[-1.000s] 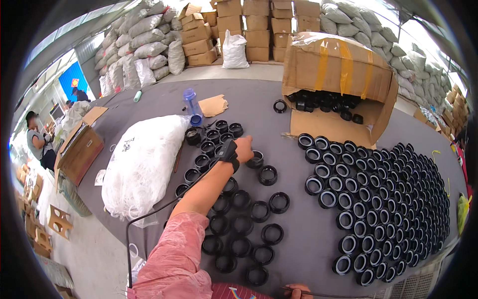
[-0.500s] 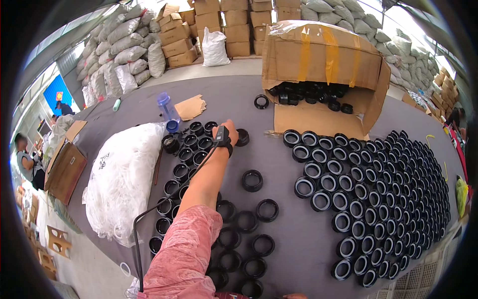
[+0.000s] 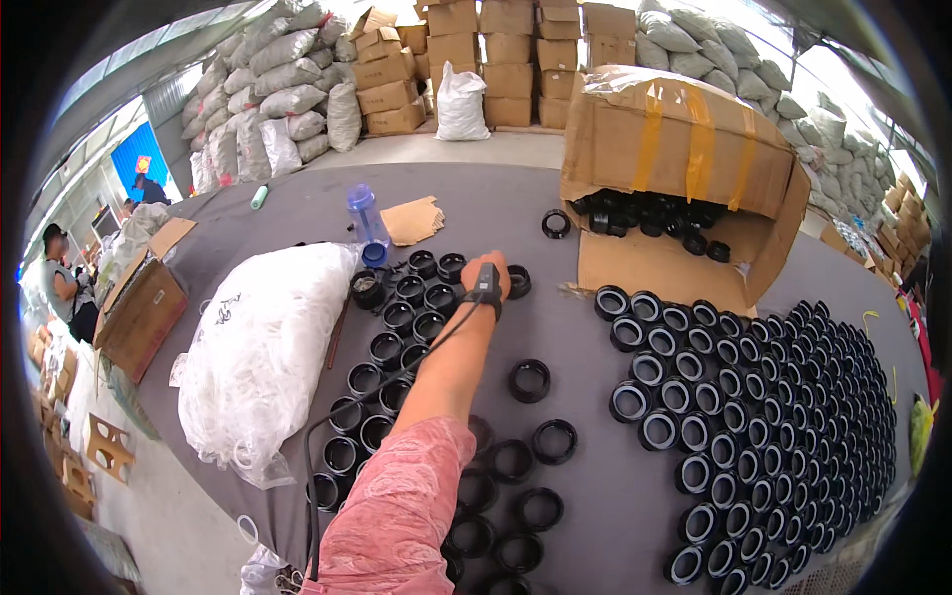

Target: The person is inspecting and sorting black plastic ring-shaped components at a production table.

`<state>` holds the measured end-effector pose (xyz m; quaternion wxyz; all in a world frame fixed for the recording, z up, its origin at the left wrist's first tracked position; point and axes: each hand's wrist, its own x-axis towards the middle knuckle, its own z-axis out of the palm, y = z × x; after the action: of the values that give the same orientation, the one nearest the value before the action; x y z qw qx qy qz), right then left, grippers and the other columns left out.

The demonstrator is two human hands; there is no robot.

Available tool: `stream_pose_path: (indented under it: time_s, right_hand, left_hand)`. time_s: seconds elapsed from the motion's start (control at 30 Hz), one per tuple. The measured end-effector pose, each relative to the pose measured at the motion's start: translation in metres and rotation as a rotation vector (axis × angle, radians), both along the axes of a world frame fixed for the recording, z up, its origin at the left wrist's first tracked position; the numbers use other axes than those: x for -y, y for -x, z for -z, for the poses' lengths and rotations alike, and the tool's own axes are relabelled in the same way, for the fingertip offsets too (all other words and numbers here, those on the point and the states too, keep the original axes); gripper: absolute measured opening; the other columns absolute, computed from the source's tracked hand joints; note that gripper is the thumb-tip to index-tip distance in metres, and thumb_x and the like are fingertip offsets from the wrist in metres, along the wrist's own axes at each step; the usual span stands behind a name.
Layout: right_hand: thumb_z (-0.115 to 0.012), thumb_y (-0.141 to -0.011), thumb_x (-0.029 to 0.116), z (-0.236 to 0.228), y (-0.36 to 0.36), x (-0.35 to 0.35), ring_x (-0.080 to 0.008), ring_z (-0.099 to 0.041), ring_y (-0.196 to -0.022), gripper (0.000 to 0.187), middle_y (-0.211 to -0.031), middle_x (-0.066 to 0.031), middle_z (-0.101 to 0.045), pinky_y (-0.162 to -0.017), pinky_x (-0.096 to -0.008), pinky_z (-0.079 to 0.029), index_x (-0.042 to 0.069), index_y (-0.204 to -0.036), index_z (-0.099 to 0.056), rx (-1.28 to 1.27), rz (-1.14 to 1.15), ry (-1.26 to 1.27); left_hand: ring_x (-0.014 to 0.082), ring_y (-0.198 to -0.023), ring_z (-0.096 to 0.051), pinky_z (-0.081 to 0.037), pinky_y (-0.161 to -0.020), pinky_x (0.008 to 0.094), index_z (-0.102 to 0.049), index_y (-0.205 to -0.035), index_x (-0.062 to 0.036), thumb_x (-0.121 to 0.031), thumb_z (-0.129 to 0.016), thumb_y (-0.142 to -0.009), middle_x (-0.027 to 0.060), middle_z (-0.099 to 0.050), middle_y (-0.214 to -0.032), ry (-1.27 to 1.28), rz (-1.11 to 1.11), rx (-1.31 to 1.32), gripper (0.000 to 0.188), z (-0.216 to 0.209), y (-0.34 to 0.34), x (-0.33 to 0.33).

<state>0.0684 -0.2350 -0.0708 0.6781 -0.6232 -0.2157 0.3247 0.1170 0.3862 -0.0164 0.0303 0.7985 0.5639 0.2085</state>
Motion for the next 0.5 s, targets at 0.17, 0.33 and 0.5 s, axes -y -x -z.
stream_pose_path:
  time_s: [0.17, 0.33, 0.5]
  right_hand:
    - [-0.055, -0.1, 0.005, -0.001, 0.001, 0.008, -0.0146, -0.061, -0.075, 0.013, -0.093, -0.0123, -0.068, -0.067, -0.0273, -0.05, 0.002, -0.104, -0.068, 0.005, 0.002, -0.029]
    - [-0.054, -0.1, 0.003, 0.001, 0.004, 0.021, -0.0144, -0.061, -0.075, 0.014, -0.094, -0.0124, -0.067, -0.067, -0.0265, -0.05, 0.002, -0.105, -0.068, 0.039, 0.022, -0.147]
    - [-0.054, -0.1, 0.003, 0.002, 0.0, 0.018, -0.0139, -0.061, -0.075, 0.016, -0.093, -0.0115, -0.067, -0.067, -0.0265, -0.05, 0.002, -0.108, -0.067, 0.05, -0.023, -0.196]
  left_hand:
    - [0.0381, -0.088, -0.067, -0.054, -0.083, 0.0472, -0.066, -0.097, -0.0004, -0.033, -0.071, -0.087, 0.0189, -0.07, -0.091, -0.35, 0.161, 0.035, 0.035, -0.025, 0.022, 0.012]
    - [0.0383, -0.099, -0.064, -0.052, -0.084, 0.0467, -0.068, -0.107, -0.0076, -0.02, -0.071, -0.076, 0.0182, -0.067, -0.097, 0.24, 0.819, -0.009, 0.034, -0.072, 0.065, 0.086]
    - [0.0324, -0.113, -0.057, -0.047, -0.091, 0.0408, -0.058, -0.137, -0.0242, -0.009, -0.071, -0.067, 0.0162, -0.055, -0.127, 0.076, 1.19, -0.554, 0.073, -0.09, 0.133, 0.15]
